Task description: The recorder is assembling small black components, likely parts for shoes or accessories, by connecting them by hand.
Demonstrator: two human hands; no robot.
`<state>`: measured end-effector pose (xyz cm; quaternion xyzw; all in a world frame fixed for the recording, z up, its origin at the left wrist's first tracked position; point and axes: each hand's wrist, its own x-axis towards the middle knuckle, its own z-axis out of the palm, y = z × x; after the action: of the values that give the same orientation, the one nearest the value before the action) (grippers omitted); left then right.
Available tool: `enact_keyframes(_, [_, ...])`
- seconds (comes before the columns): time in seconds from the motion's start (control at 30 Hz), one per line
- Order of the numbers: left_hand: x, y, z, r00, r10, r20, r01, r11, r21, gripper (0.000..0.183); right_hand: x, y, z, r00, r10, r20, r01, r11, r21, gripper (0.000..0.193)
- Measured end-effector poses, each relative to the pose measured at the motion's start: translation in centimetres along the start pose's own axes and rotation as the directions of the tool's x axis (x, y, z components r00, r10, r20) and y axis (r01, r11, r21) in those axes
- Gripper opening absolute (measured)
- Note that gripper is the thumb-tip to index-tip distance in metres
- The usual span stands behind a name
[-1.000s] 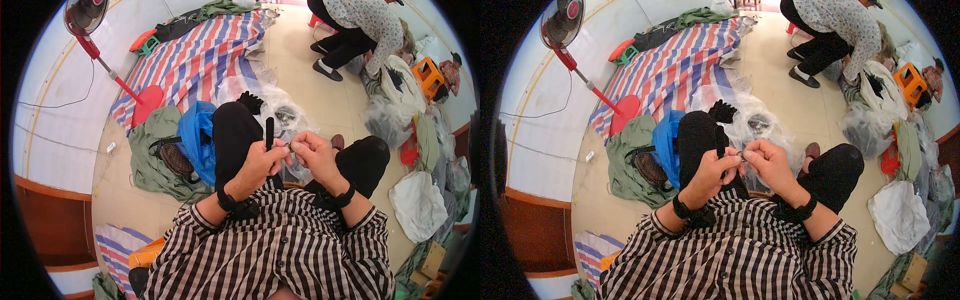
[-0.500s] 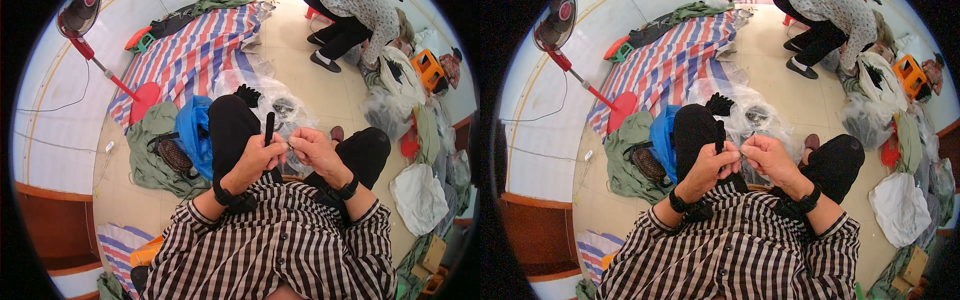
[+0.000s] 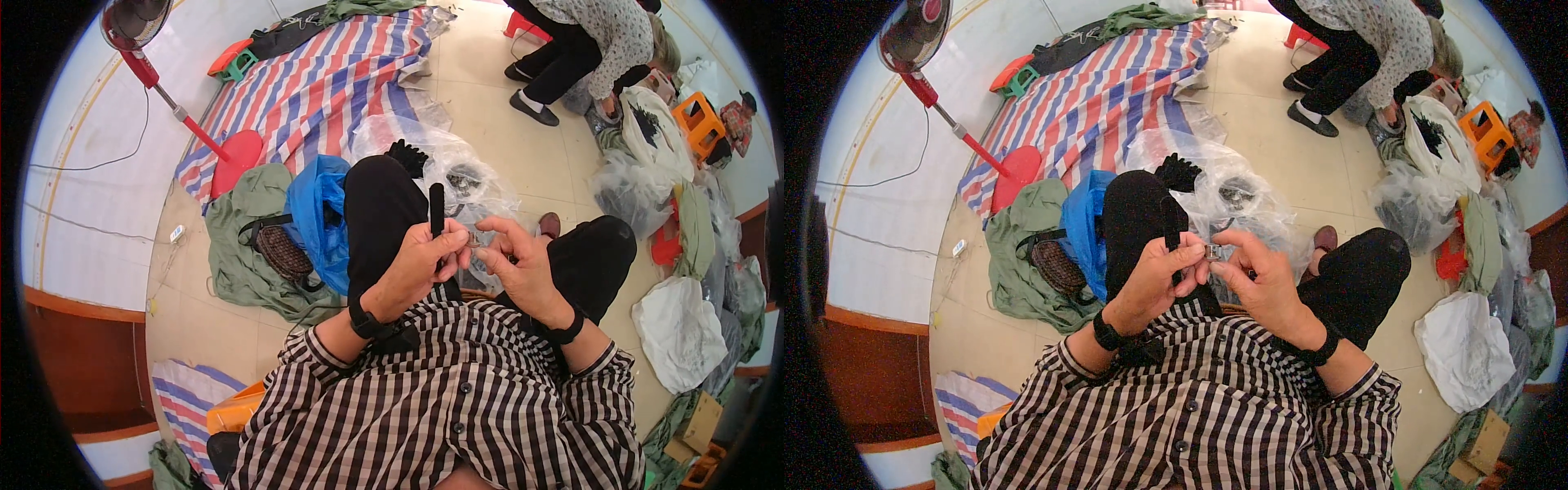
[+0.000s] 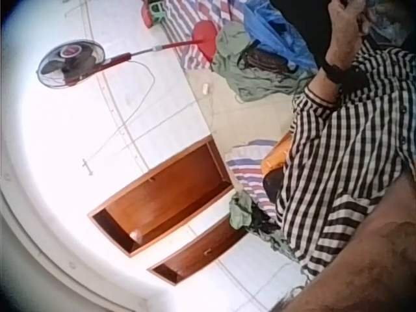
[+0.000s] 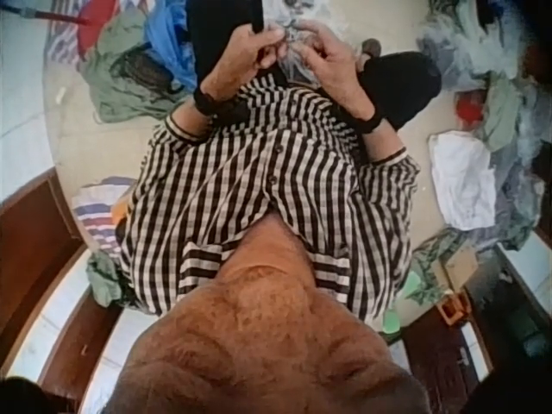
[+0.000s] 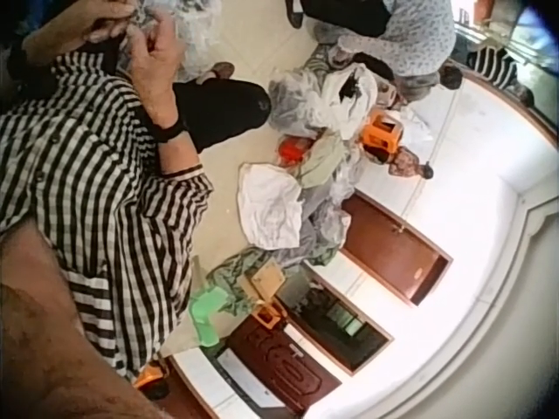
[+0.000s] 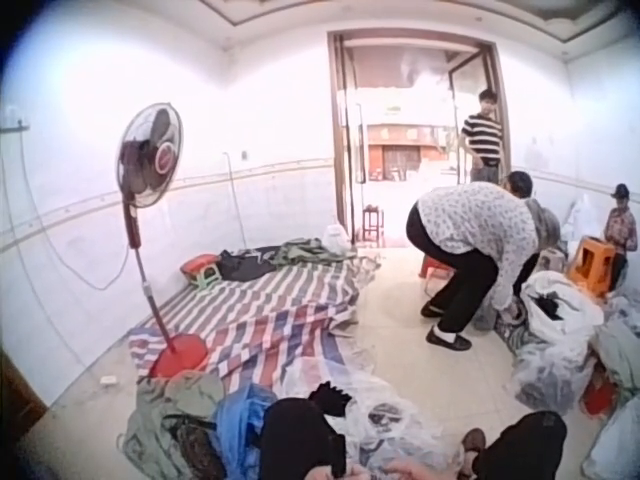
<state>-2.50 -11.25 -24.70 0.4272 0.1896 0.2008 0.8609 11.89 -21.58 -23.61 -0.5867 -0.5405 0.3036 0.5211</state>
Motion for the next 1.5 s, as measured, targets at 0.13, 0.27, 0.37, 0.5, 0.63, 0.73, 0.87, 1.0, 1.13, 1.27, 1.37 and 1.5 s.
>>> enact_keyframes(0.13, [-0.3, 0.2, 0.2, 0.997, 0.067, 0.039, -0.068, 0.997, 0.02, 0.017, 0.0, -0.1, 0.2, 0.995, -0.096, -0.019, 0.094, 0.991, -0.098, 0.027])
enact_keyframes(0.27, [-0.5, 0.2, 0.4, 0.997, 0.067, 0.048, -0.07, 0.996, 0.052, 0.017, -0.2, -0.1, 0.1, 0.978, -0.204, -0.044, 0.191, 0.96, -0.202, 0.027])
enact_keyframes(0.37, [-0.5, 0.1, 0.3, 0.996, 0.072, 0.061, -0.075, 0.995, 0.057, 0.017, -0.2, -0.2, 0.0, 0.963, -0.267, -0.031, 0.25, 0.932, -0.261, 0.029])
enact_keyframes(0.5, [-0.6, 0.3, 0.4, 0.995, 0.068, 0.077, -0.072, 0.996, 0.059, 0.018, 0.1, -0.4, -0.1, 0.913, -0.408, -0.014, 0.385, 0.872, -0.302, 0.032])
enact_keyframes(0.63, [-0.7, 0.4, 0.5, 0.993, 0.05, 0.11, -0.056, 0.997, 0.049, 0.016, 0.0, 0.0, -0.2, 0.914, -0.406, -0.016, 0.39, 0.888, -0.243, 0.031])
enact_keyframes(0.73, [-1.1, 0.5, 0.8, 0.984, 0.158, 0.079, -0.173, 0.95, 0.261, 0.015, -0.3, -0.2, -0.4, 0.993, -0.113, 0.033, 0.115, 0.991, -0.064, 0.028])
enact_keyframes(0.87, [-1.2, 0.7, 1.1, 0.975, 0.208, 0.075, -0.221, 0.916, 0.335, 0.014, -0.2, -0.4, -0.5, 0.998, 0.059, 0.037, -0.065, 0.976, 0.206, 0.023])
enact_keyframes(1.0, [-1.0, 0.8, 0.7, 0.99, 0.136, 0.038, -0.141, 0.936, 0.323, 0.013, -0.2, -0.5, -0.5, 0.998, 0.059, 0.024, -0.063, 0.972, 0.226, 0.022])
enact_keyframes(1.13, [-1.3, -0.1, 1.2, 0.911, 0.41, 0.043, -0.339, 0.687, 0.643, 0.008, -0.1, 0.0, -0.9, 0.978, 0.203, 0.044, -0.205, 0.915, 0.346, 0.019])
enact_keyframes(1.27, [-0.8, -0.4, 0.5, 0.675, 0.643, 0.361, -0.601, 0.195, 0.775, 0.026, 0.0, 0.8, -1.6, 0.894, 0.339, 0.293, -0.446, 0.617, 0.648, 0.02])
enact_keyframes(1.37, [-1.0, -0.5, 0.1, 0.588, 0.585, 0.559, -0.66, -0.054, 0.749, 0.042, -0.2, 0.7, -1.7, 0.873, 0.321, 0.368, -0.488, 0.59, 0.643, 0.02])
enact_keyframes(1.5, [-1.0, -0.3, -0.1, 0.527, 0.545, 0.652, -0.68, -0.19, 0.708, 0.034, -0.3, 0.2, -1.6, 0.876, 0.3, 0.378, -0.467, 0.723, 0.509, 0.019])
